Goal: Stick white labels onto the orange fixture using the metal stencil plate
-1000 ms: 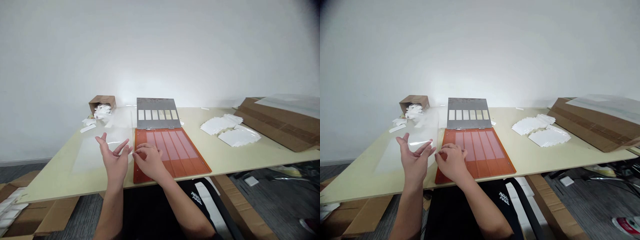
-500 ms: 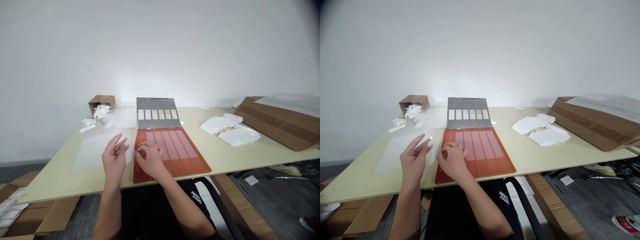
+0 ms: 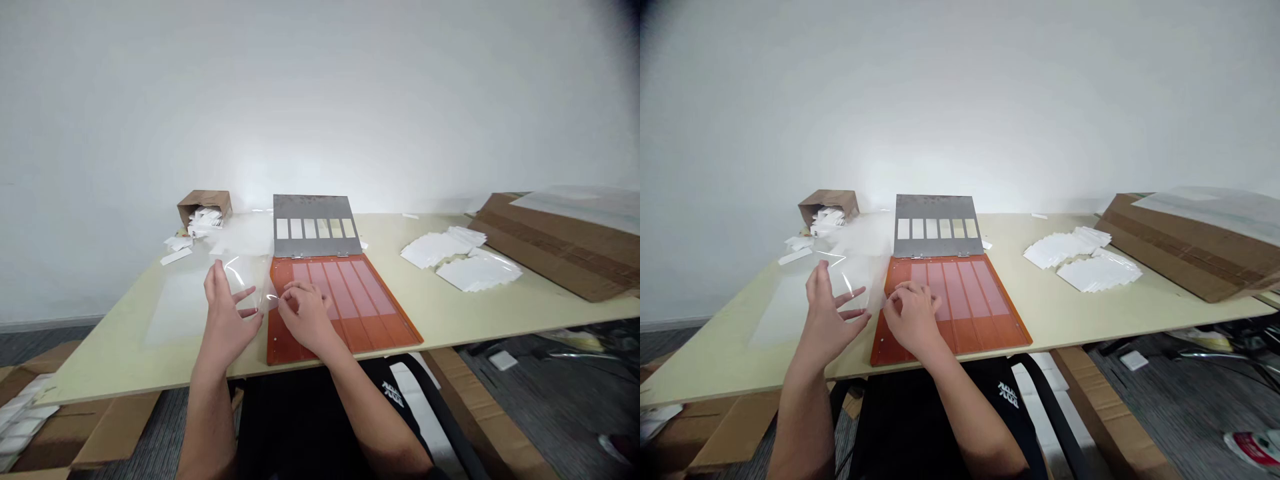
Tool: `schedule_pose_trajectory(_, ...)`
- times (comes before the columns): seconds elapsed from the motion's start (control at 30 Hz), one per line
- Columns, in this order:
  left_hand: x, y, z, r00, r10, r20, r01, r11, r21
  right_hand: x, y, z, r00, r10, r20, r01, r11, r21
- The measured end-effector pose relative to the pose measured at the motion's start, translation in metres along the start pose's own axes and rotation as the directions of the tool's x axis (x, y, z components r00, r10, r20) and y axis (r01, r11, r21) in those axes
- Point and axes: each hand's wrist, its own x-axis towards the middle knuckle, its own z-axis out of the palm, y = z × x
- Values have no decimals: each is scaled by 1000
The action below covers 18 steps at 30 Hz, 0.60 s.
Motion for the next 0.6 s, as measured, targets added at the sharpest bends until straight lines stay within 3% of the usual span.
schedule_pose_trajectory(0.27, 2, -2, -3, 999, -9, -53, 12, 999, 52, -2, 4, 0, 1000, 19, -16, -20, 999, -46)
schedule_pose_trajectory(0.6, 1, 2, 7, 989, -34, -145, 42, 998, 51, -10, 2, -1, 999, 10, -33, -14, 990, -141)
